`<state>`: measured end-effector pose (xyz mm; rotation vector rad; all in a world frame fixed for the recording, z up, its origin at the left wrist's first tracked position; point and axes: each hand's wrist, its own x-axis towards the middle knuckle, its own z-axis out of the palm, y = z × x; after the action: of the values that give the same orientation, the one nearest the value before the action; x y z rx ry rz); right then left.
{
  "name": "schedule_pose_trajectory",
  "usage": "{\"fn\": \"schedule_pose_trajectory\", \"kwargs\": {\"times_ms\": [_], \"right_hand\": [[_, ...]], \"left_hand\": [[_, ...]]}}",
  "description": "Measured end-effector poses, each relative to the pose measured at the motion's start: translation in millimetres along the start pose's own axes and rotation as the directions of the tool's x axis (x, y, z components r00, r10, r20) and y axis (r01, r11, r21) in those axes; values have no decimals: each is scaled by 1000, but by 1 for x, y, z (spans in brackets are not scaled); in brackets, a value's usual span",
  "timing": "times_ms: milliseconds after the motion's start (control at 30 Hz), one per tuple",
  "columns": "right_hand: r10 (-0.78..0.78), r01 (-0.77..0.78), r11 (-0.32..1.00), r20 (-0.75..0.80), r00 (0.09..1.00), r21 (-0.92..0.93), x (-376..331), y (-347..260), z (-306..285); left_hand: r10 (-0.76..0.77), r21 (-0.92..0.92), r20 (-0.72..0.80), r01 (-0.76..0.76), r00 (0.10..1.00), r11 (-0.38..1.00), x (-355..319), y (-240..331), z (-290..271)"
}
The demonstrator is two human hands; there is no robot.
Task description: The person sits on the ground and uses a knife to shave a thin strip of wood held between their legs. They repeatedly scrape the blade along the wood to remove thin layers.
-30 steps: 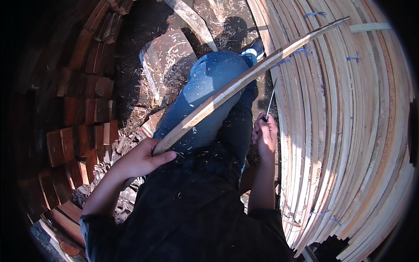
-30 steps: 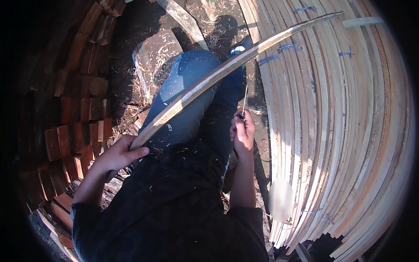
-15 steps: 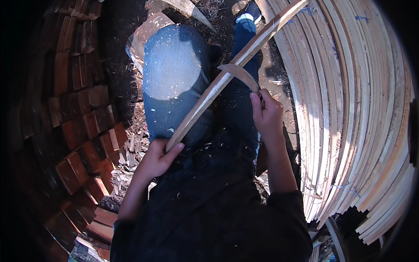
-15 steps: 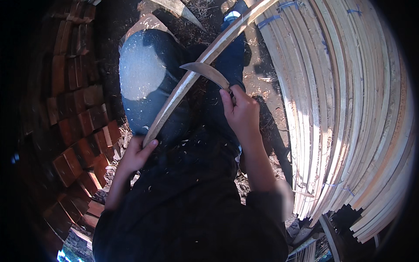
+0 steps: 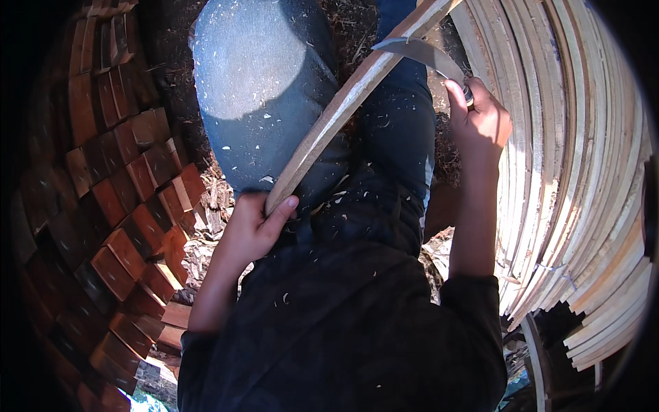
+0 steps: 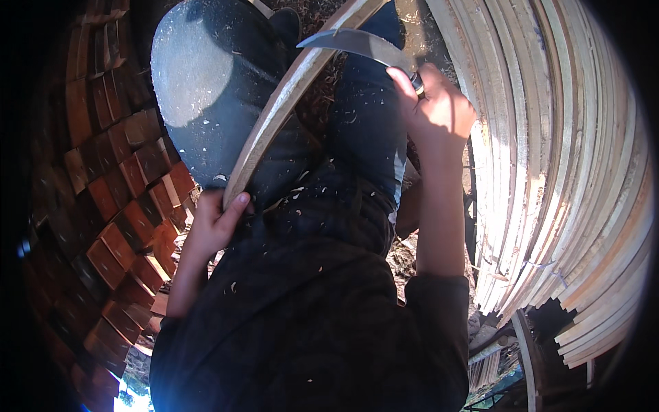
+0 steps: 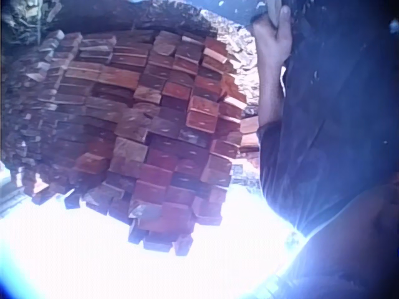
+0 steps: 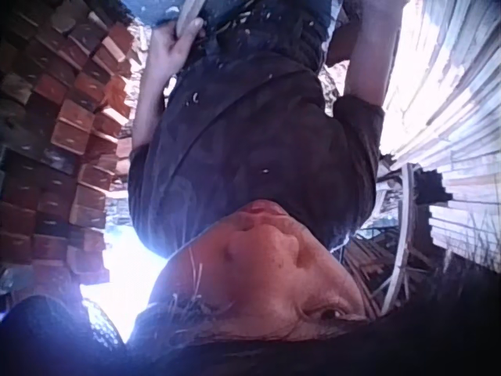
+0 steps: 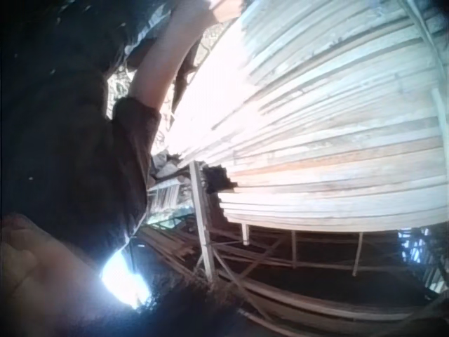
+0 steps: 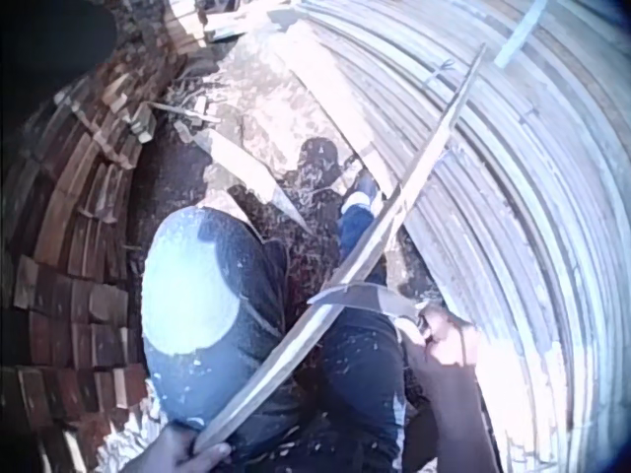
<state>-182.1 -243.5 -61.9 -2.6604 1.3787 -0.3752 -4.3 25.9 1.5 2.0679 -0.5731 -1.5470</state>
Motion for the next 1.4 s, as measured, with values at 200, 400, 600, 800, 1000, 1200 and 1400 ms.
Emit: {"fn": "schedule_pose_trajectory", "kwargs": {"times_ms": [200,400,600,800,1000,1200,1400], "right_hand": [[633,-565,762,-182,752,316,31,141,-33],[376,-388,871,98,921,302,-8,63,-34],[73,-127,916,154,985,381,-2,-15,4],[-20,-21,939,116,993,343,7,-6,8],[-99,51,963,171,980,263,12,-13,1],[-37,26,986,61,997,162,26,3,13],[58,-60,994,26,998,91,36,20,13]], "left_hand": [[16,-2,-24,-16,1000,1000,6,-4,-1],[-2,1,-20,2,1000,1000,1,-7,3],[12,1,-59,-12,998,1000,5,-15,5],[7,68,-68,-2,998,998,6,-15,4],[4,27,-78,-2,997,1000,5,-13,5],[-1,53,-46,4,999,999,4,-15,3],[78,82,-87,-71,993,994,4,-25,7]]}}
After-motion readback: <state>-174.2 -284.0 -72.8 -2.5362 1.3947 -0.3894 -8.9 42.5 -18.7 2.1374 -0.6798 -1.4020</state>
